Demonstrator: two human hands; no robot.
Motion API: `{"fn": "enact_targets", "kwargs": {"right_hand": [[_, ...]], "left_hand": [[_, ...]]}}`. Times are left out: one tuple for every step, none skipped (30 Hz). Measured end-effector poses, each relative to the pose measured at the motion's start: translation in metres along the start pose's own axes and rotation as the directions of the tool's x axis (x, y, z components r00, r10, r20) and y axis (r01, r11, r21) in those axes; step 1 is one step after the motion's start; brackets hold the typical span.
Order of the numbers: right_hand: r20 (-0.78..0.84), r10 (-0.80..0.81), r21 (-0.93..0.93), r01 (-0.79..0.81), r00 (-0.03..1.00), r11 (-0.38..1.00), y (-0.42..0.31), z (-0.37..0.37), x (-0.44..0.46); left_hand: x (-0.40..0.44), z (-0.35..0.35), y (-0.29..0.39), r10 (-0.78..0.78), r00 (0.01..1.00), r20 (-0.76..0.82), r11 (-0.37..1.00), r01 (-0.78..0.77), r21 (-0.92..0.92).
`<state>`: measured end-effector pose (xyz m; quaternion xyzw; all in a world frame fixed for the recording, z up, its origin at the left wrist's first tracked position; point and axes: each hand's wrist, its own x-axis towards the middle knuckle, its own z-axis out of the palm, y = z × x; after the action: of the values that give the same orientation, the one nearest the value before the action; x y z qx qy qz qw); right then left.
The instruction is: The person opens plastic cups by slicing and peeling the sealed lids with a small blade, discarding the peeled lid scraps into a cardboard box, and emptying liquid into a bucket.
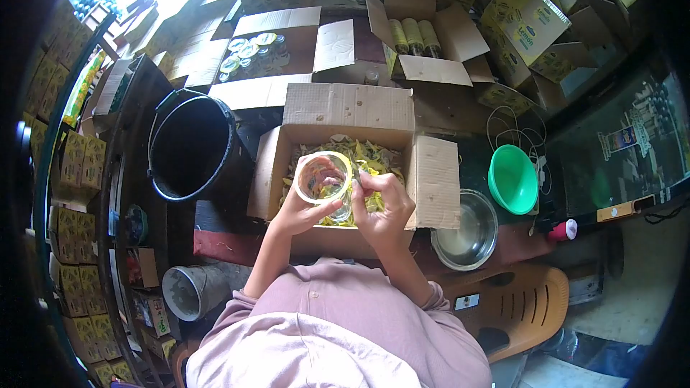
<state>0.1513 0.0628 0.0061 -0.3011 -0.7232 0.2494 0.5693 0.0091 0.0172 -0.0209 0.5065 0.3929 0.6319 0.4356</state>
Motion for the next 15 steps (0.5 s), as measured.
{"fn": "enact_targets", "kwargs": {"right_hand": [[0.009,-0.003,-0.015,0.003,1.0,1.0,-0.002,0.0,-0.001],[0.018,-0.006,-0.03,0.006,1.0,1.0,-0.005,0.0,-0.001],[0.028,-0.007,-0.045,0.009,1.0,0.999,-0.007,0.0,-0.001],[0.029,-0.009,-0.047,0.01,1.0,0.999,-0.007,0.0,-0.001],[0.029,-0.011,-0.049,0.012,1.0,0.999,-0.006,0.0,0.0],[0.03,-0.012,-0.05,0.014,0.999,0.999,-0.006,0.001,0.0],[0.028,-0.014,-0.041,0.015,1.0,0.999,-0.005,0.001,0.001],[0.025,-0.016,-0.03,0.017,1.0,0.999,-0.003,0.002,0.003],[0.022,-0.02,-0.019,0.021,1.0,1.0,-0.002,0.002,0.004],[0.037,0.0,0.002,0.0,0.999,1.0,-0.001,0.001,0.004],[0.052,0.02,0.023,-0.021,0.998,1.0,0.0,0.0,0.005],[0.067,0.039,0.043,-0.042,0.997,0.998,0.0,-0.001,0.005],[0.065,0.03,0.045,-0.033,0.997,0.998,0.001,-0.002,0.004],[0.064,0.019,0.048,-0.022,0.998,0.999,0.001,-0.003,0.002],[0.065,0.008,0.051,-0.012,0.998,0.999,0.001,-0.003,0.001]], "left_hand": [[0.0,0.0,-0.001,0.006,1.0,0.003,1.0,-0.006,0.008],[0.0,-0.001,-0.002,0.01,1.0,0.005,1.0,-0.011,0.016],[0.0,-0.002,-0.002,0.015,1.0,0.007,1.0,-0.015,0.024],[0.0,-0.003,-0.001,0.029,0.999,0.037,0.997,-0.031,0.067],[0.0,-0.005,0.002,0.042,0.997,0.067,0.993,-0.049,0.11],[0.0,-0.006,0.003,0.052,0.994,0.097,0.986,-0.067,0.152],[-0.001,-0.006,0.004,0.045,0.993,0.113,0.985,-0.064,0.163],[-0.002,-0.006,0.004,0.039,0.991,0.129,0.983,-0.062,0.175],[-0.003,-0.006,0.005,0.035,0.989,0.145,0.98,-0.062,0.187],[-0.003,-0.006,0.006,0.025,0.992,0.122,0.988,-0.043,0.146],[-0.004,-0.007,0.007,0.003,0.995,0.096,0.992,-0.015,0.128],[-0.004,-0.007,0.008,-0.019,0.997,0.07,0.994,0.012,0.107],[-0.005,-0.008,0.009,-0.041,0.998,0.043,0.996,0.038,0.086],[-0.005,-0.008,0.009,-0.033,0.998,0.045,0.995,0.028,0.1],[-0.006,-0.009,0.01,-0.023,0.999,0.047,0.993,0.017,0.114]]}}
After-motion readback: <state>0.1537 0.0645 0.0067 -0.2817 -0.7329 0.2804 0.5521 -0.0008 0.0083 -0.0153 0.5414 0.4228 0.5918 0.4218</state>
